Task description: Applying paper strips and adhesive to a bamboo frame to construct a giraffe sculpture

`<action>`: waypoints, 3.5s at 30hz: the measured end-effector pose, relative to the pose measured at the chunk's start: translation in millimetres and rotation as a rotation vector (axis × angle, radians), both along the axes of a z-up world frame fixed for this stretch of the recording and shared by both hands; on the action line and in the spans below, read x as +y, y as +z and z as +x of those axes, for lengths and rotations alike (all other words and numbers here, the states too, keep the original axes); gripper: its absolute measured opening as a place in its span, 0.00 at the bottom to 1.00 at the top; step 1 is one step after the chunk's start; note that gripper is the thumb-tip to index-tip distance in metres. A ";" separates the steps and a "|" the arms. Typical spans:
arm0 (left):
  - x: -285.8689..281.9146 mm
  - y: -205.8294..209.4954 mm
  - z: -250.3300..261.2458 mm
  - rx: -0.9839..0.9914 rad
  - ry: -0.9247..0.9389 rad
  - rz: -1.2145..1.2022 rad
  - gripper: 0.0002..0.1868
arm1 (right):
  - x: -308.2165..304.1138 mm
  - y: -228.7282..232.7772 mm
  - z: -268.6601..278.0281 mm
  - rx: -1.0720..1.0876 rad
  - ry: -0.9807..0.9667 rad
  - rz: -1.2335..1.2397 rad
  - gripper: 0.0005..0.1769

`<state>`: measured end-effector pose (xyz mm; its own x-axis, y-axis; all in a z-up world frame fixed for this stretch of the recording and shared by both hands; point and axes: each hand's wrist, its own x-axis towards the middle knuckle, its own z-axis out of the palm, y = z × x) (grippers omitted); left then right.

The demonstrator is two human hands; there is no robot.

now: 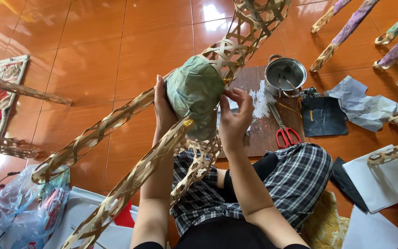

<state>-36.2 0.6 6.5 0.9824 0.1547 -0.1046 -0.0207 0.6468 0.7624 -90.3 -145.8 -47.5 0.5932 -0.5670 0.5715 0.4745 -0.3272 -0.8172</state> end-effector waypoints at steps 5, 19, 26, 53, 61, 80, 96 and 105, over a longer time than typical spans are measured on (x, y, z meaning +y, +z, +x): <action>10.1 -18.2 7.9 0.053 -0.015 -0.087 0.35 | -20.8 -7.1 16.1 0.018 0.453 0.387 0.24; 113.3 -12.4 132.4 -0.629 -0.107 -0.120 0.26 | -52.1 -2.4 -31.8 0.078 0.491 -0.008 0.12; 194.1 -73.7 157.5 -0.440 0.203 -0.171 0.31 | -42.5 -104.9 -80.4 0.605 1.410 0.480 0.64; 215.7 -427.2 111.3 0.348 0.536 -0.366 0.28 | 127.1 -207.7 141.3 0.878 0.940 0.333 0.51; 67.8 -293.2 35.4 -0.062 0.578 0.919 0.07 | -4.0 -352.3 55.3 1.067 0.357 -1.030 0.42; 13.7 -439.8 62.7 0.476 -0.525 1.468 0.25 | -317.4 -340.9 185.5 1.212 -0.524 -1.351 0.23; 16.2 -411.7 66.4 0.504 -0.460 1.062 0.11 | -345.4 -329.5 208.4 1.579 -0.106 -1.174 0.31; -5.8 -486.1 60.2 0.605 -0.364 0.558 0.18 | -250.2 -220.2 80.1 0.974 0.464 0.776 0.16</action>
